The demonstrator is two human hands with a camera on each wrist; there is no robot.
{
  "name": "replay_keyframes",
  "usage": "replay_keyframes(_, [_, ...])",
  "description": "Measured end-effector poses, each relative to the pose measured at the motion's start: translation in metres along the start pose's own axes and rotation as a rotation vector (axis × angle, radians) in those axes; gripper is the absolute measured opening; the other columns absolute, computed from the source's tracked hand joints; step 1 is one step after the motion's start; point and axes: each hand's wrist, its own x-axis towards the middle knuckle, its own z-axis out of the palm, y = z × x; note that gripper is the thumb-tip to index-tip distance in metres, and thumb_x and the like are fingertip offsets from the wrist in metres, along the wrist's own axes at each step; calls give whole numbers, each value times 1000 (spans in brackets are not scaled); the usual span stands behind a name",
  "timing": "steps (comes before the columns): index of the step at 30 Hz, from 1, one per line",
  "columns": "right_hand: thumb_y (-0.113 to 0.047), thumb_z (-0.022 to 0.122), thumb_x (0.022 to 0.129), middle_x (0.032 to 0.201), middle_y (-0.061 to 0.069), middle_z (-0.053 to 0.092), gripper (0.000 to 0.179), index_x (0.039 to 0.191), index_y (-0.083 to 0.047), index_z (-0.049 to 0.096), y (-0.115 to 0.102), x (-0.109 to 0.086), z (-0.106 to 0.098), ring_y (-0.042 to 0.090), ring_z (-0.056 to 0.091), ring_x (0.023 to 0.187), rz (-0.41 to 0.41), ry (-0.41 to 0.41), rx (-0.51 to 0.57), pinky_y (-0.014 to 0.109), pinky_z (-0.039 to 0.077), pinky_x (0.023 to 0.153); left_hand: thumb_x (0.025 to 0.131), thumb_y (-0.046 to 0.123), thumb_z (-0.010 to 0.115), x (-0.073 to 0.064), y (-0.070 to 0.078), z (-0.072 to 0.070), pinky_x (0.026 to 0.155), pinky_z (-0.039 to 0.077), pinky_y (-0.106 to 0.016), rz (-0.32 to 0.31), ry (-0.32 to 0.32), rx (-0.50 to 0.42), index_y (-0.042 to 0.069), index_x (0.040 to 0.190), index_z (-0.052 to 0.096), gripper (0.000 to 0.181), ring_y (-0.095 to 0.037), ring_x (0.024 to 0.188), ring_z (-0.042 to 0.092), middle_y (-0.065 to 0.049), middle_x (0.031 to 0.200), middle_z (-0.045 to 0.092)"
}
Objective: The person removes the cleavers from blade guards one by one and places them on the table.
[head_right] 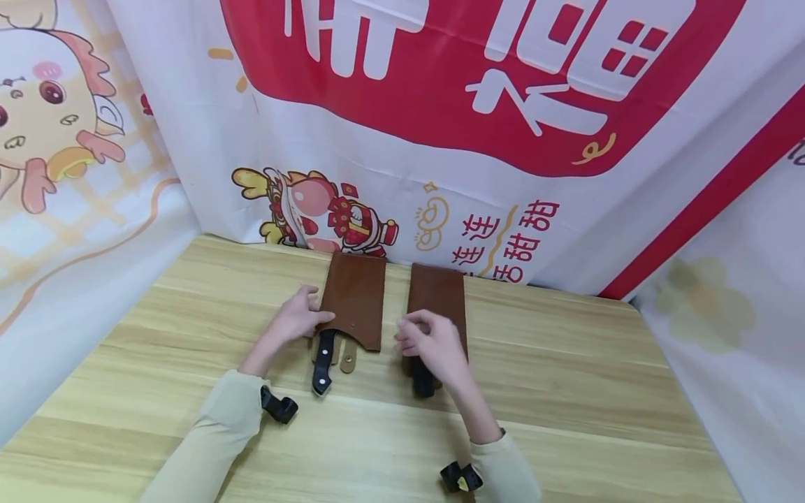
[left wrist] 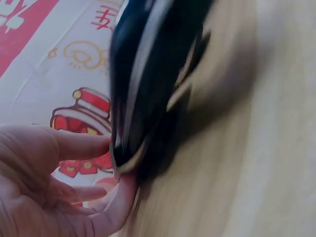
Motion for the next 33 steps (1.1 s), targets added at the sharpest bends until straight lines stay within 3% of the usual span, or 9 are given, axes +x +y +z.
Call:
replay_keyframes(3, [-13,62,104,99,27,72,34,121,16,62,8,-4,10,38,74,87,35,-103,-12,43,63,78,95,10,74,-2,3,8,70,59,-36,-17,-56,-40,-9,157,24,82,-25,72,66,-32,121,60])
replay_keyframes(6, [-16,63,104,100,27,72,36,122,15,62,15,-8,17,40,73,90,48,-193,-55,47,62,81,94,9,74,-5,4,14,63,60,-32,-44,-108,-121,-9,158,21,85,-23,73,66,-37,137,51])
replay_keyframes(8, [-19,64,104,100,25,73,37,122,13,63,17,-9,22,38,74,89,50,-239,-84,47,62,81,95,6,72,-5,4,16,61,61,-32,-58,-135,-196,-10,158,21,82,-26,81,67,-38,142,47])
replay_keyframes(11, [-20,66,103,99,22,74,37,122,12,63,19,-10,29,34,74,87,68,-294,-101,45,63,78,96,3,68,-5,6,17,63,62,-33,-82,-175,-311,-10,156,22,77,-29,89,66,-35,133,53])
replay_keyframes(17, [-23,72,99,94,10,72,43,125,9,61,21,-14,41,21,71,81,145,-329,-143,39,63,73,98,1,65,-5,9,18,64,63,-34,-127,-260,-427,-10,153,24,70,-28,85,66,-29,120,58])
replay_keyframes(25, [-16,79,92,87,8,69,54,134,8,55,19,-11,42,14,61,67,139,-287,-110,31,56,61,98,3,65,-9,18,14,67,62,-31,-82,-234,-503,-8,151,27,66,-24,82,64,-26,121,55])
replay_keyframes(28, [-14,79,91,84,7,68,53,134,7,57,17,-10,39,13,57,63,105,-276,-112,30,51,59,98,4,66,-11,23,13,74,62,-33,-52,-205,-526,-7,147,32,61,-24,86,65,-27,127,55])
replay_keyframes(33, [-17,80,91,86,6,68,51,134,1,60,11,-9,30,15,59,72,33,-255,-169,32,49,65,95,3,67,-14,34,5,93,57,-39,-9,-108,-617,-6,134,44,46,-21,92,66,-21,123,59])
